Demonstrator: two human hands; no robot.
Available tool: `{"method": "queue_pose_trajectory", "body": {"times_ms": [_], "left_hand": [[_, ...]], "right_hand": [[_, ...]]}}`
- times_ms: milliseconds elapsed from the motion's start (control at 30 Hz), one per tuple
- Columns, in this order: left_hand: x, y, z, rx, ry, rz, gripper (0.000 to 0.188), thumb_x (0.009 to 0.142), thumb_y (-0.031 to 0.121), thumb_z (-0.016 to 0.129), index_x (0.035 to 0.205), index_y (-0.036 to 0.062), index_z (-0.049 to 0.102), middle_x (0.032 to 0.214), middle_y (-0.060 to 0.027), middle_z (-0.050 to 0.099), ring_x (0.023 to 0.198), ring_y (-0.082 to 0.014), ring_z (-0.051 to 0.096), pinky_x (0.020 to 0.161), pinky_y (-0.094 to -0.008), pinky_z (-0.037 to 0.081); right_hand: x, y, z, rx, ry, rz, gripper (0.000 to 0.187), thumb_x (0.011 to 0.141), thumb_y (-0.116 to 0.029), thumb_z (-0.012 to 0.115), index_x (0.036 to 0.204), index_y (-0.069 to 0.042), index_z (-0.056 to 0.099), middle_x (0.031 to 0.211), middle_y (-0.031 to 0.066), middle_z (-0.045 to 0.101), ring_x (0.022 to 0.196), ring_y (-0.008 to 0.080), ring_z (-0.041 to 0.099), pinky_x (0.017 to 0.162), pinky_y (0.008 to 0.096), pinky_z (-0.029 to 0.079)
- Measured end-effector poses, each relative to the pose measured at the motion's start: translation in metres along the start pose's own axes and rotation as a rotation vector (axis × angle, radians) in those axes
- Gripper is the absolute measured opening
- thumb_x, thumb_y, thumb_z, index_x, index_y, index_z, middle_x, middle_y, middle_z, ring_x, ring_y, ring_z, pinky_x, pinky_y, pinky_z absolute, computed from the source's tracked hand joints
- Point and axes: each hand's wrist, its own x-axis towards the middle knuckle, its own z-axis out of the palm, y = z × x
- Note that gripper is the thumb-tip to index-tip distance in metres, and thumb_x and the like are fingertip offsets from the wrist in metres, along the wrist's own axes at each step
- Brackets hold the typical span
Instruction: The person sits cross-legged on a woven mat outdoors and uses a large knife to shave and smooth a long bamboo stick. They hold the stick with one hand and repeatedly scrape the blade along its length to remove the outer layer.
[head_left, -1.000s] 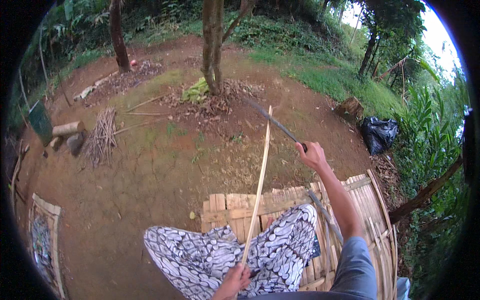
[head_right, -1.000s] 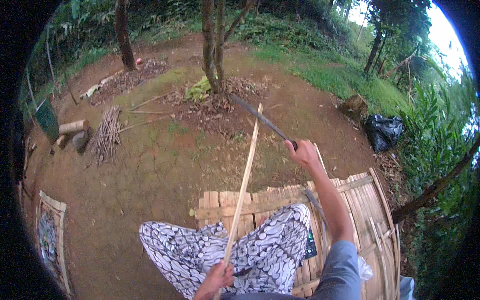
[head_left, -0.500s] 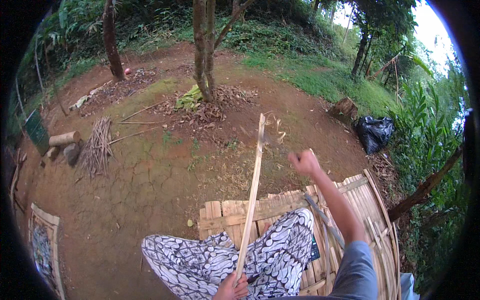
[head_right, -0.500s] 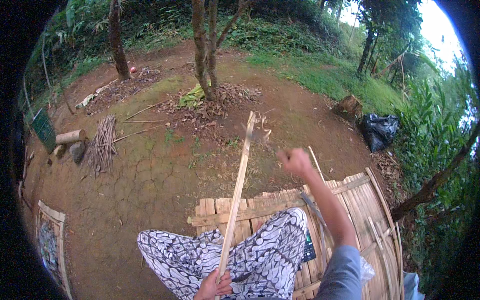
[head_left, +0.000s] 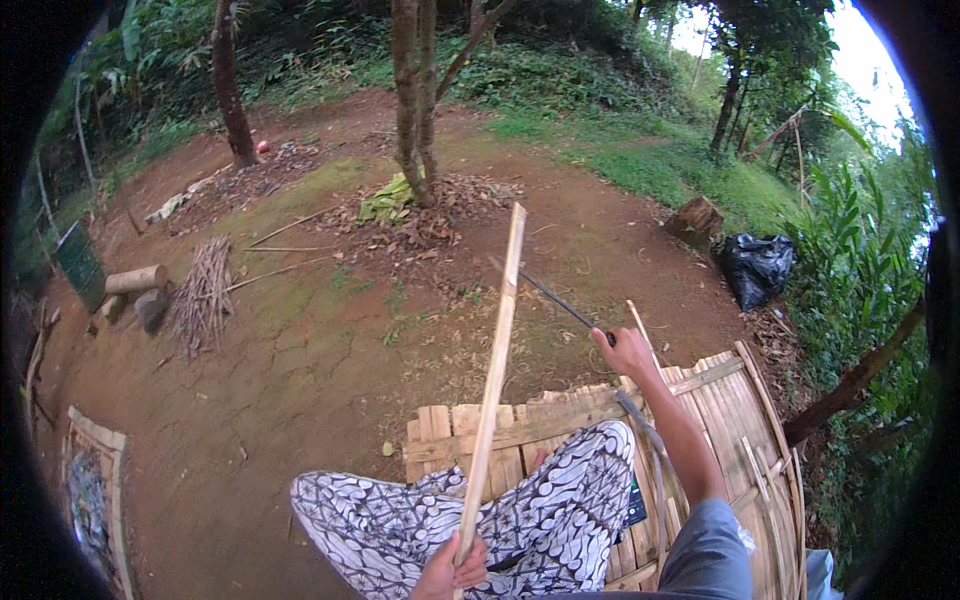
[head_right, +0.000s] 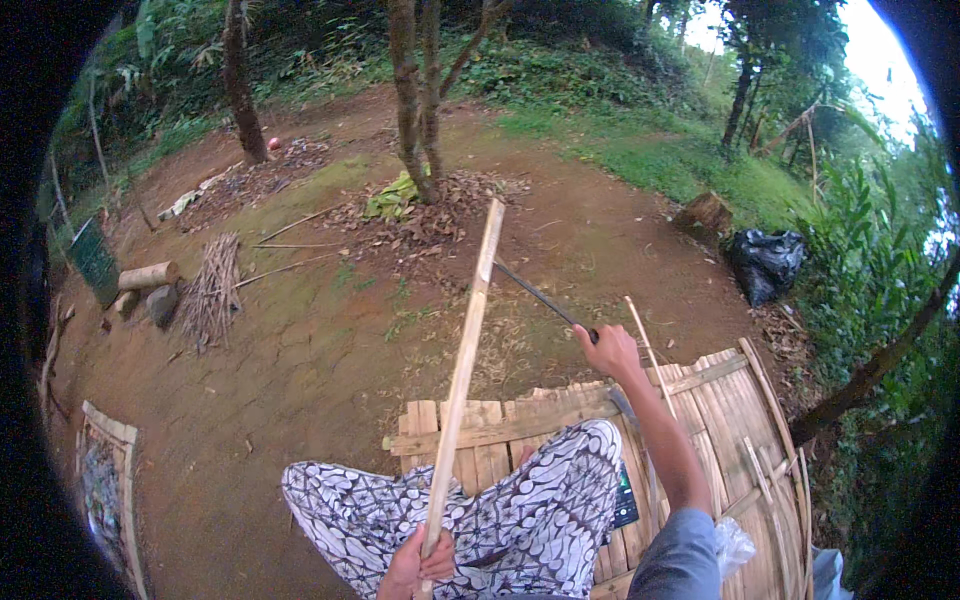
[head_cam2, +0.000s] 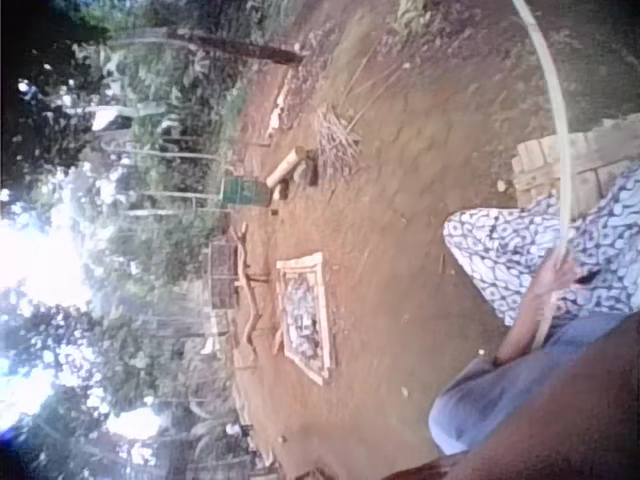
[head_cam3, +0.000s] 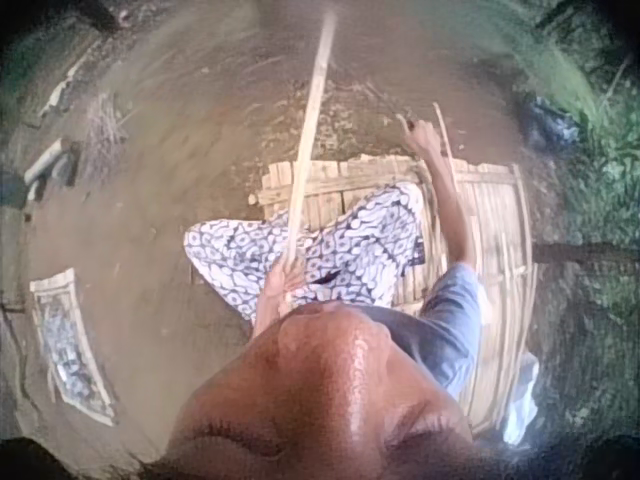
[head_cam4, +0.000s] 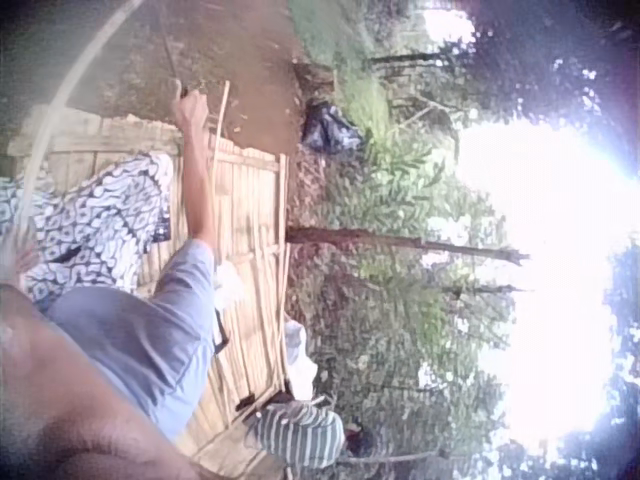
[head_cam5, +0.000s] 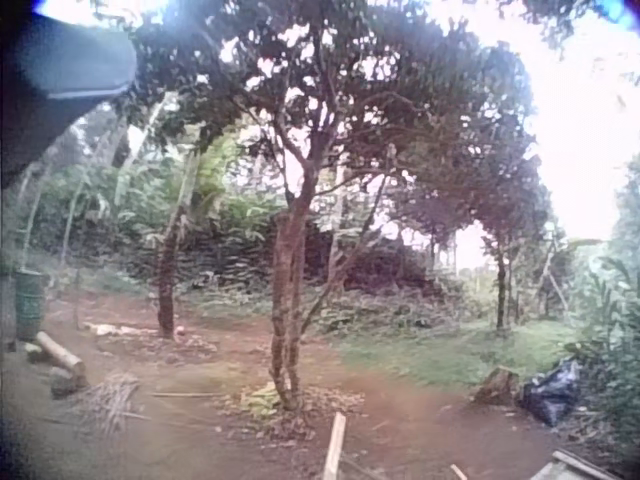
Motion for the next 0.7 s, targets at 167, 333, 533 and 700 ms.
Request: {"method": "queue_pose_trajectory", "body": {"times_ms": [167, 333, 533, 700], "left_hand": [[-0.013, 0.046, -0.005, 0.243, 0.116, 0.237, 0.058, 0.094, 0.057, 0.031, 0.082, 0.0043, 0.049, 0.049, 0.0056, 0.026, 0.038, -0.0055, 0.023, 0.037, -0.0222, 0.021], [-0.020, 0.102, -0.010, 0.549, 0.223, 0.372, 0.068, 0.097, 0.054, 0.022, 0.094, -0.0053, 0.055, 0.049, 0.0052, 0.030, 0.039, -0.0055, 0.028, 0.038, -0.0221, 0.026], [-0.016, 0.106, -0.012, 0.884, 0.555, 0.472, 0.067, 0.100, 0.047, 0.023, 0.087, -0.0051, 0.063, 0.057, -0.0007, 0.048, 0.052, -0.0087, 0.046, 0.051, -0.0235, 0.040], [-0.005, 0.083, -0.012, 0.946, 0.707, 0.569, 0.041, 0.100, 0.032, 0.039, 0.087, 0.0004, 0.061, 0.054, 0.0020, 0.047, 0.046, -0.0063, 0.044, 0.045, -0.0222, 0.037]], "right_hand": [[-0.033, -0.018, 0.036, 0.202, 0.015, 0.006, 0.064, 0.088, -0.058, 0.044, 0.076, 0.002, 0.064, 0.076, 0.0273, 0.059, 0.077, 0.0404, 0.057, 0.071, 0.0477, 0.045], [-0.054, -0.054, 0.053, 0.487, 0.083, -0.117, 0.058, 0.092, -0.045, 0.047, 0.062, 0.002, 0.057, 0.048, 0.0122, 0.051, 0.046, 0.0213, 0.050, 0.050, 0.0373, 0.040], [-0.079, -0.103, 0.065, 0.870, -0.015, -0.215, 0.053, 0.095, -0.040, 0.044, 0.060, -0.002, 0.052, 0.049, 0.0017, 0.049, 0.046, 0.0105, 0.048, 0.044, 0.0285, 0.035], [-0.114, -0.131, 0.080, 1.052, -0.137, -0.283, 0.038, 0.091, -0.033, 0.051, 0.074, 0.001, 0.056, 0.049, 0.0053, 0.048, 0.046, 0.0141, 0.048, 0.046, 0.0316, 0.038]]}}
